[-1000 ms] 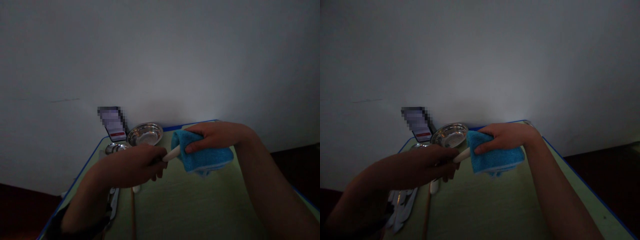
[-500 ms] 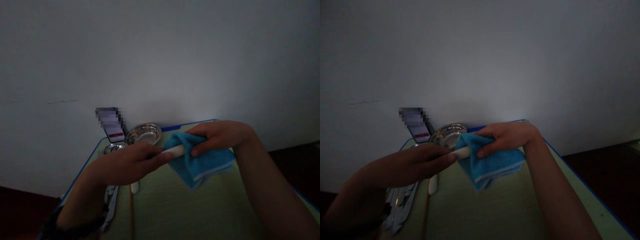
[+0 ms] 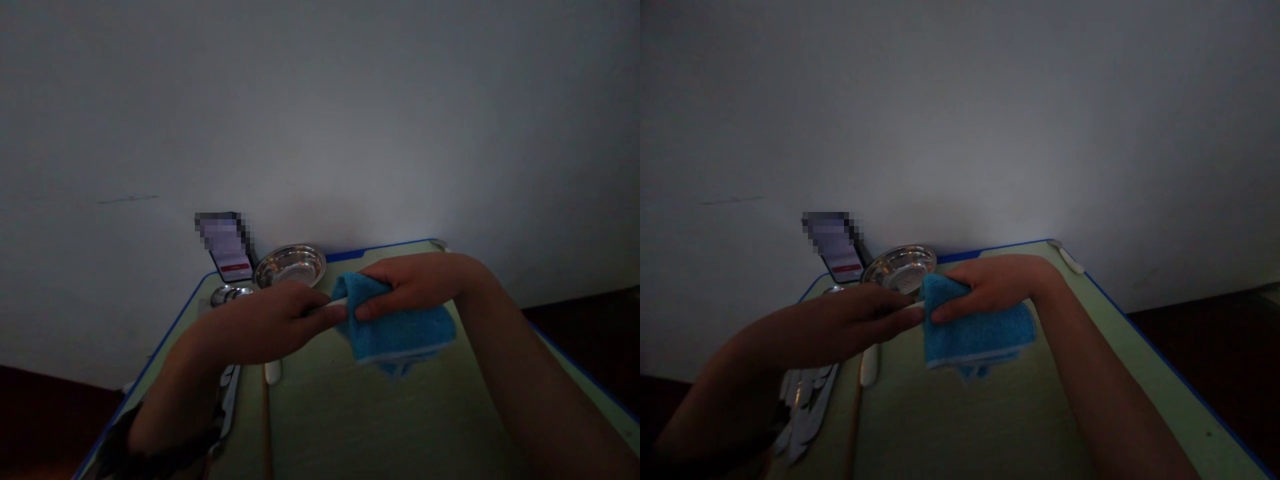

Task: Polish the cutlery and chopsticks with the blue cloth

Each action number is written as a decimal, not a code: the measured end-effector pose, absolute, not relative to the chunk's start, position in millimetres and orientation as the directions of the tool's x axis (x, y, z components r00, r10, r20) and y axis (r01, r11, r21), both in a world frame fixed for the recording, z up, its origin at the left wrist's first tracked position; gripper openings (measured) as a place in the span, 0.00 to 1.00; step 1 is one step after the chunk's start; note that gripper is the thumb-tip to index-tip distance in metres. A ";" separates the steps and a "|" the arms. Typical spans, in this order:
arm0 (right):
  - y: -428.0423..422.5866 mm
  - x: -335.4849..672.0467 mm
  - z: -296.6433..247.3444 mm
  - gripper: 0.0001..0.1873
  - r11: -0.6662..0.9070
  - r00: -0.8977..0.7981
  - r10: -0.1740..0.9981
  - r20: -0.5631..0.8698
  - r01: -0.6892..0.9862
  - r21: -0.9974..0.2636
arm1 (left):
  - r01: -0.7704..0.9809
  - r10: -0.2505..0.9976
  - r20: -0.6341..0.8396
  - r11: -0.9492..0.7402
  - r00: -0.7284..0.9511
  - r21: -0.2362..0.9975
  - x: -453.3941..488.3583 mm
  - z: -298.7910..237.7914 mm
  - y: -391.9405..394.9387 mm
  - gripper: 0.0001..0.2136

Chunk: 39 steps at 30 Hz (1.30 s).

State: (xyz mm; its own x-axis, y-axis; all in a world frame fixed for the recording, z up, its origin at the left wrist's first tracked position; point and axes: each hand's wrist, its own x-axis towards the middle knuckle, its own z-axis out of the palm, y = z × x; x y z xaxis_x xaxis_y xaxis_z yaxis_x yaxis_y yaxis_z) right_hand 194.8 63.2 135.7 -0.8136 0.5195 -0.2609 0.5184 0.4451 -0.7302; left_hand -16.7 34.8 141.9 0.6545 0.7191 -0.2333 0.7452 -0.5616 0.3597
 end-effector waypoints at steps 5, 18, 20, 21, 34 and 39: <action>64.2 200.1 135.1 0.22 0.384 -0.787 0.559 -0.261 0.525 -0.760 | 0.743 0.731 -0.206 -0.555 0.650 0.374 -18.2 143.0 32.6 0.21; 64.7 207.3 123.1 0.12 0.034 -0.902 0.385 -0.193 0.224 -0.974 | 0.628 0.600 -0.352 -0.342 0.718 0.699 -27.2 142.3 38.8 0.20; 64.0 209.0 123.6 0.14 0.035 -0.891 0.407 -0.202 0.236 -0.971 | 0.616 0.627 -0.360 -0.251 0.691 0.746 -29.5 141.2 40.1 0.20; 64.0 209.7 124.3 0.15 0.053 -0.876 0.432 -0.213 0.260 -0.964 | 0.603 0.654 -0.341 -0.224 0.675 0.765 -30.4 140.4 41.0 0.21; 65.4 205.8 135.9 0.24 0.278 -0.730 0.620 -0.289 0.548 -0.789 | 0.664 0.734 0.050 -0.639 0.677 0.388 -22.8 136.0 50.9 0.12; 64.6 206.4 137.0 0.20 0.360 -0.727 0.618 -0.297 0.599 -0.715 | 0.706 0.763 0.063 -0.624 0.644 0.337 -21.2 136.7 47.2 0.12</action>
State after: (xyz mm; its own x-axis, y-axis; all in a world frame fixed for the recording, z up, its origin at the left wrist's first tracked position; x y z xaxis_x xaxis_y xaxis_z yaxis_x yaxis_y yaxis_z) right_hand 206.4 64.6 137.0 -0.7274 0.6184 -0.2974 0.5988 0.3604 -0.7152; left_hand -21.2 47.2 136.7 0.6439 0.7625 0.0631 0.7055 -0.6236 0.3368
